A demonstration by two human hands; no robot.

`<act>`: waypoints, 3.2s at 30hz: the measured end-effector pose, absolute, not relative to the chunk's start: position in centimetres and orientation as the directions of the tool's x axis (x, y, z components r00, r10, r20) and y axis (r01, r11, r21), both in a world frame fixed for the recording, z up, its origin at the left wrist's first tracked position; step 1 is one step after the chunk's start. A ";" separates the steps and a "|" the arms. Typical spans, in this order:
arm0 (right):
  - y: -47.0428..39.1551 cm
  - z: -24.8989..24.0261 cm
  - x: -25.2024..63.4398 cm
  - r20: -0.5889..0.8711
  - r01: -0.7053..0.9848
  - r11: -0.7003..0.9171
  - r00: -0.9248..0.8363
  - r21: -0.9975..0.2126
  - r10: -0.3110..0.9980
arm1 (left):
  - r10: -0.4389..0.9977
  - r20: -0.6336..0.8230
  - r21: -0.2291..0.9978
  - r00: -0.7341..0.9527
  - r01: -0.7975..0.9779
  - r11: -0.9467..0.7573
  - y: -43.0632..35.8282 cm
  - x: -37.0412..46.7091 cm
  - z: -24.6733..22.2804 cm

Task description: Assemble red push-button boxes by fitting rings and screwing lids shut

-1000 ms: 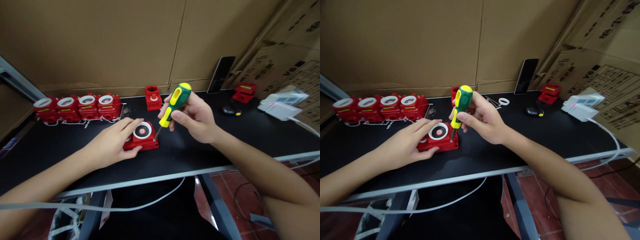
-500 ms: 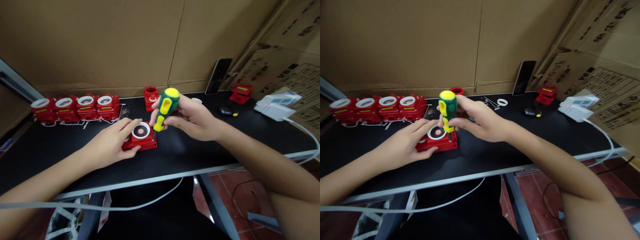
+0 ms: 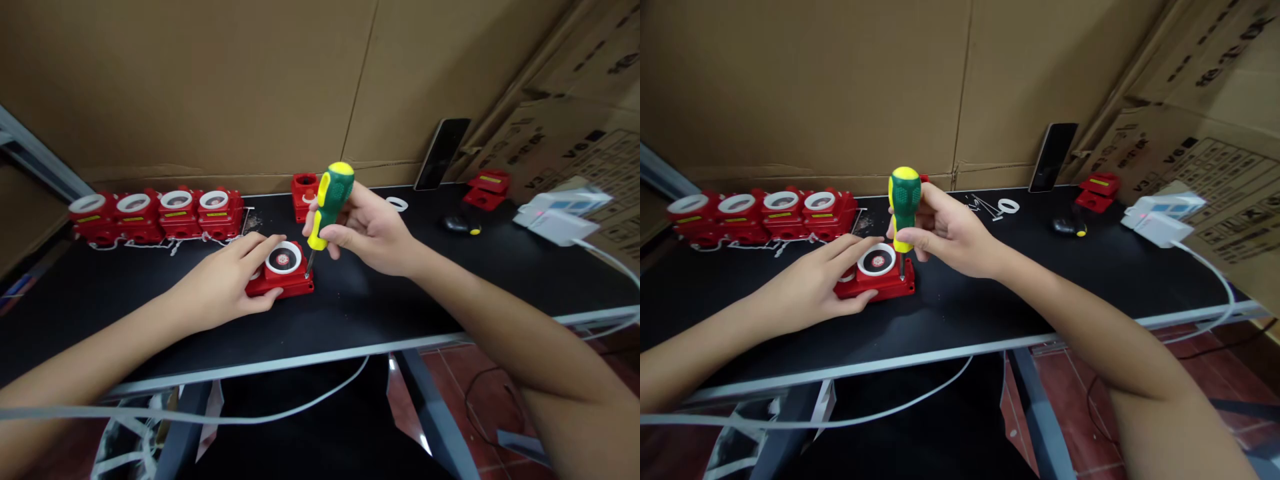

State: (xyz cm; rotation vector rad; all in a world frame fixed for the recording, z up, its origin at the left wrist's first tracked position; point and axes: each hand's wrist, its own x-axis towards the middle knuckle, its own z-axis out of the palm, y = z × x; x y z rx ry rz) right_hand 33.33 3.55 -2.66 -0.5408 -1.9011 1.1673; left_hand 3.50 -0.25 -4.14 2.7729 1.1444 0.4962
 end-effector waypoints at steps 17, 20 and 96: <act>3.8 -3.1 33.2 0.473 -0.137 0.510 -0.626 -0.849 0.620 | 0.734 0.175 0.211 0.656 0.703 -0.679 -0.4 3.6 -3.3; 3.8 -3.2 33.2 0.482 -0.123 0.530 -0.619 -0.839 0.620 | 0.750 0.161 0.251 0.642 0.708 -0.660 -0.4 3.6 -3.3; 3.1 -2.1 34.2 0.413 -0.229 0.376 -0.735 -0.898 0.538 | 0.780 0.088 0.327 0.619 0.722 -0.610 0.9 2.6 -4.3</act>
